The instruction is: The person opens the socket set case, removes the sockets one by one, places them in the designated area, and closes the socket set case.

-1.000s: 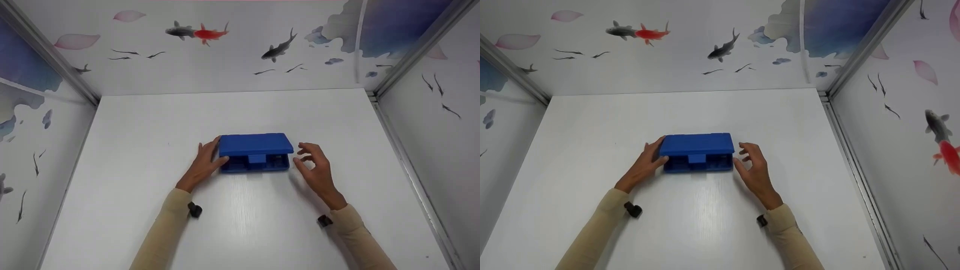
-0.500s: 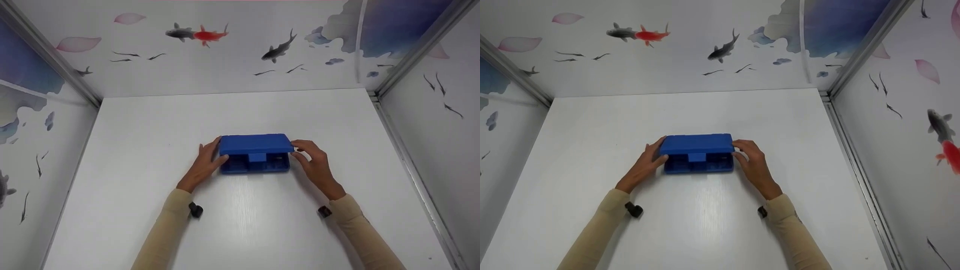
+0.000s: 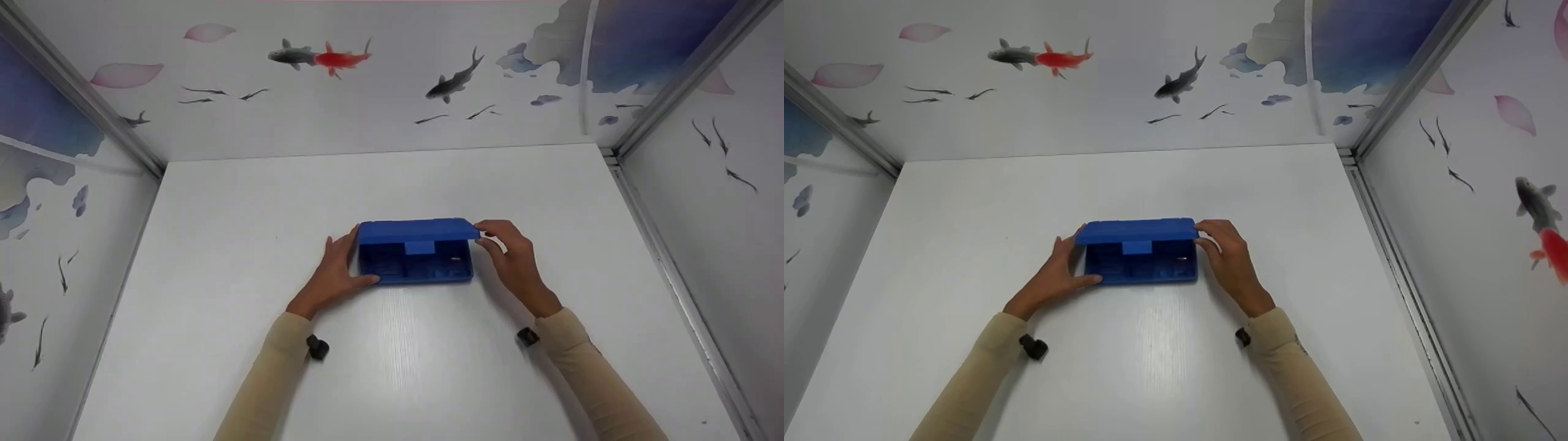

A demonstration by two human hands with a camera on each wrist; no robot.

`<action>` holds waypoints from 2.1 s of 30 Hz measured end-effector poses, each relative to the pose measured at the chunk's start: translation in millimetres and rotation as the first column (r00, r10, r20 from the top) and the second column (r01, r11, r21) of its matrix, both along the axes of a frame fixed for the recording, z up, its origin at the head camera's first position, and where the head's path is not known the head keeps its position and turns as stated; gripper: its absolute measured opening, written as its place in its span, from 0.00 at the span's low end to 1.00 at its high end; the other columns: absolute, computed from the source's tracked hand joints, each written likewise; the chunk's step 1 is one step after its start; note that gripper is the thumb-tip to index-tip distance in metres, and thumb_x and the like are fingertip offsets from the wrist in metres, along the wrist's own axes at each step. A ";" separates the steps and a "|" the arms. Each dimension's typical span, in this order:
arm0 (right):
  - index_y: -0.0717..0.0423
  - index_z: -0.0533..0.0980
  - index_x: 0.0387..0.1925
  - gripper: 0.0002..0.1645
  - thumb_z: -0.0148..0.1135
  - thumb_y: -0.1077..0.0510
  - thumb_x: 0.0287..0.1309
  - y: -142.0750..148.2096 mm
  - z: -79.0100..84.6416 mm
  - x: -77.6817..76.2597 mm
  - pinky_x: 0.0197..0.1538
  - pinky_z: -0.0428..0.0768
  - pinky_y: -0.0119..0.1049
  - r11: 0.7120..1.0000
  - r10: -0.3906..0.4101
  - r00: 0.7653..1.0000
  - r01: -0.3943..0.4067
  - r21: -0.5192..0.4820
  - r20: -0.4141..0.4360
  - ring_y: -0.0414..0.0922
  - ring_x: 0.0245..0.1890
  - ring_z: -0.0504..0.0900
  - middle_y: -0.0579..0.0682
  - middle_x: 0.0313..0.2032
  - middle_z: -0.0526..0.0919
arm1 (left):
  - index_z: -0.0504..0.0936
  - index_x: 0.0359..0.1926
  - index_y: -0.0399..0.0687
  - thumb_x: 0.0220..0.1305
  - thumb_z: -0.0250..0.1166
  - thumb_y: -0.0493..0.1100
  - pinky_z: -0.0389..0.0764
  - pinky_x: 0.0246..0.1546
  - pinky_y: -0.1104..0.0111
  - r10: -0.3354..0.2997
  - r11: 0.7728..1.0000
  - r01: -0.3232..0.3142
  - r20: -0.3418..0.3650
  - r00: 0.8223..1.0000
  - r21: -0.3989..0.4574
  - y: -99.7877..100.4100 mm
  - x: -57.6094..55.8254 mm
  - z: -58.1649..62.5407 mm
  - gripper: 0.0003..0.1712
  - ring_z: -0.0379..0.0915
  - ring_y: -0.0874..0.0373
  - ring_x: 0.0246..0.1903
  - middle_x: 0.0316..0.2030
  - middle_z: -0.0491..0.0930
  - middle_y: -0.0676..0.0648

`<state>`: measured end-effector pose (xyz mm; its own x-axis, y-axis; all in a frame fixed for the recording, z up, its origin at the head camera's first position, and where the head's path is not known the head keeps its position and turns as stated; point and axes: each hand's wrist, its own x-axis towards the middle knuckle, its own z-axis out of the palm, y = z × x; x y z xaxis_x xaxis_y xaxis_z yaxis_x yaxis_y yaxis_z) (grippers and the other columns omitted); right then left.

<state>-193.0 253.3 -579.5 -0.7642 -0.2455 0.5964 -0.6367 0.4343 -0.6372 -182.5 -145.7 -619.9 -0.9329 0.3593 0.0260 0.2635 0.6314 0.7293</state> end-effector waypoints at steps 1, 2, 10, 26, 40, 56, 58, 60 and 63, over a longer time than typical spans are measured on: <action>0.63 0.85 0.61 0.21 0.69 0.74 0.69 -0.3 0.7 -1.1 0.62 0.81 0.30 1.000 -0.004 1.000 0.004 0.004 -0.002 0.54 0.56 0.86 0.57 0.55 0.89 | 0.45 0.91 0.46 0.63 0.79 0.66 0.27 0.87 0.50 -0.004 1.000 0.004 -0.011 1.000 -0.015 0.0 -0.1 -1.0 0.72 0.49 0.45 0.86 0.86 0.57 0.40; 0.63 0.84 0.61 0.20 0.69 0.74 0.70 -0.5 1.3 -2.3 0.63 0.81 0.30 1.000 -0.008 1.000 0.008 0.009 -0.003 0.54 0.56 0.86 0.57 0.55 0.89 | 0.45 0.91 0.45 0.62 0.80 0.66 0.28 0.87 0.49 -0.008 1.000 0.008 -0.021 1.000 -0.025 -0.1 -0.2 -1.6 0.72 0.49 0.45 0.86 0.86 0.58 0.40; 0.64 0.85 0.58 0.17 0.68 0.73 0.71 -3.3 5.8 -14.3 0.62 0.83 0.30 0.999 -0.023 1.000 0.023 -0.030 0.003 0.53 0.53 0.87 0.56 0.53 0.89 | 0.44 0.91 0.47 0.60 0.81 0.66 0.27 0.87 0.50 -0.024 1.000 0.024 -0.035 0.999 -0.006 -1.2 -0.2 -0.9 0.74 0.49 0.46 0.86 0.86 0.56 0.41; 0.73 0.85 0.51 0.11 0.67 0.77 0.68 -21.1 21.8 -33.4 0.52 0.81 0.24 0.986 -0.051 0.999 0.051 -0.161 0.002 0.44 0.48 0.87 0.65 0.44 0.90 | 0.40 0.91 0.55 0.62 0.79 0.69 0.25 0.87 0.56 -0.011 1.000 0.011 0.006 1.000 0.017 -4.0 3.8 -3.9 0.74 0.45 0.50 0.87 0.87 0.53 0.45; 0.74 0.84 0.52 0.10 0.64 0.76 0.73 -29.1 37.6 -45.1 0.49 0.82 0.23 0.983 -0.052 0.997 0.061 -0.174 0.060 0.46 0.45 0.86 0.65 0.46 0.89 | 0.41 0.92 0.56 0.60 0.79 0.71 0.26 0.87 0.58 -0.007 1.000 0.006 0.011 1.000 0.026 -4.0 2.0 -7.0 0.75 0.43 0.50 0.87 0.88 0.53 0.45; 0.76 0.82 0.54 0.11 0.64 0.76 0.73 -34.9 37.2 -60.0 0.48 0.83 0.25 0.983 -0.060 0.987 0.084 -0.164 0.149 0.51 0.48 0.86 0.68 0.48 0.88 | 0.47 0.91 0.51 0.61 0.79 0.70 0.26 0.86 0.60 -0.004 1.000 0.004 0.010 1.000 0.015 -1.6 1.5 -4.4 0.71 0.43 0.53 0.87 0.88 0.53 0.51; 0.76 0.82 0.54 0.12 0.64 0.76 0.73 -35.8 35.9 -62.1 0.48 0.84 0.25 0.982 -0.059 0.984 0.088 -0.167 0.168 0.52 0.48 0.86 0.69 0.48 0.88 | 0.47 0.91 0.51 0.62 0.78 0.70 0.26 0.86 0.60 -0.005 1.000 0.005 0.014 1.000 0.010 -1.6 1.4 -4.4 0.71 0.43 0.54 0.87 0.88 0.53 0.51; 0.77 0.82 0.54 0.12 0.64 0.76 0.73 -36.2 33.1 -65.4 0.47 0.84 0.25 0.981 -0.068 0.980 0.100 -0.166 0.189 0.52 0.48 0.86 0.69 0.48 0.88 | 0.48 0.91 0.50 0.61 0.79 0.70 0.26 0.87 0.60 -0.006 1.000 0.006 0.013 1.000 0.012 -1.7 1.5 -4.6 0.71 0.44 0.54 0.87 0.88 0.53 0.50; 0.76 0.82 0.55 0.12 0.64 0.75 0.74 -34.6 22.6 -74.6 0.46 0.83 0.24 0.979 -0.089 0.972 0.126 -0.161 0.219 0.54 0.48 0.86 0.70 0.48 0.87 | 0.48 0.91 0.50 0.61 0.79 0.71 0.27 0.87 0.58 -0.007 1.000 0.007 0.012 1.000 0.012 -1.7 1.6 -4.3 0.72 0.44 0.52 0.87 0.88 0.54 0.49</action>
